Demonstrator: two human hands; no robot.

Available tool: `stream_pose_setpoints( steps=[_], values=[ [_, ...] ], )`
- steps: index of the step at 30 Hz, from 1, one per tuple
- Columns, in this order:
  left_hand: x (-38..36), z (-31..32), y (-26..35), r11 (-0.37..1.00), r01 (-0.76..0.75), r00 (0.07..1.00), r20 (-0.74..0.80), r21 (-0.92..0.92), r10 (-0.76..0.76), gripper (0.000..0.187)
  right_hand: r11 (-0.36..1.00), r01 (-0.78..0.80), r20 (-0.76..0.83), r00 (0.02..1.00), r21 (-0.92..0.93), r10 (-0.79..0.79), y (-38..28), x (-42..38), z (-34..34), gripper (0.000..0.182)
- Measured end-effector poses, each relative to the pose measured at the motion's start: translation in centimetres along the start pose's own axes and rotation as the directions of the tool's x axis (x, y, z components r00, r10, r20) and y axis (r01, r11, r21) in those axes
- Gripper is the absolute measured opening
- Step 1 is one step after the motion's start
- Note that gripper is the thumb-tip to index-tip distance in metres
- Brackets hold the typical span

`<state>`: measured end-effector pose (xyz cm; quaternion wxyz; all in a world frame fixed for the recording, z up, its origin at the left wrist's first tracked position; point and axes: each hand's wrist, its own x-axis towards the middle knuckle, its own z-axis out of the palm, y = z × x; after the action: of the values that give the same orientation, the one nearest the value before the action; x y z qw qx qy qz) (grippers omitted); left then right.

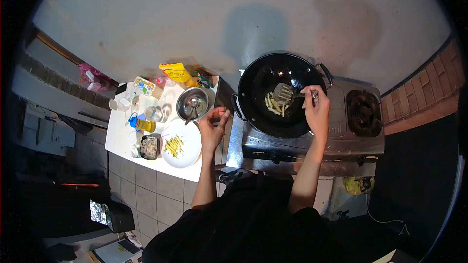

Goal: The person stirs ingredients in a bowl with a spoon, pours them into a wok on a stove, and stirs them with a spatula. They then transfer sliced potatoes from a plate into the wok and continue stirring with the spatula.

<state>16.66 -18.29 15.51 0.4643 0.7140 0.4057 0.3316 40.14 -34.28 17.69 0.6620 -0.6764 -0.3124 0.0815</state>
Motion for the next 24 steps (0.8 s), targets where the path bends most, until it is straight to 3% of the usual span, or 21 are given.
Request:
stream_pose_setpoints(
  steps=[3, 16, 24],
  values=[
    [-0.1, -0.2, 0.0, 1.000, -0.010, 1.000, -0.010, 0.005, 0.010, 0.023, 0.996, 0.066, 0.001, 0.998, -0.053, -0.066, 0.3, 0.1, 0.1, 0.005],
    [0.1, -0.1, -0.1, 1.000, -0.016, 1.000, 0.008, 0.001, 0.016, 0.022, 0.997, 0.065, 0.023, 0.998, -0.045, -0.064, -0.9, -0.1, -1.1, 0.009],
    [0.5, 0.4, -0.1, 1.000, -0.020, 0.998, 0.058, 0.023, 0.019, 0.022, 0.997, -0.049, 0.017, 0.999, -0.062, 0.050, -1.1, -0.2, -0.9, 0.004]
  ],
)
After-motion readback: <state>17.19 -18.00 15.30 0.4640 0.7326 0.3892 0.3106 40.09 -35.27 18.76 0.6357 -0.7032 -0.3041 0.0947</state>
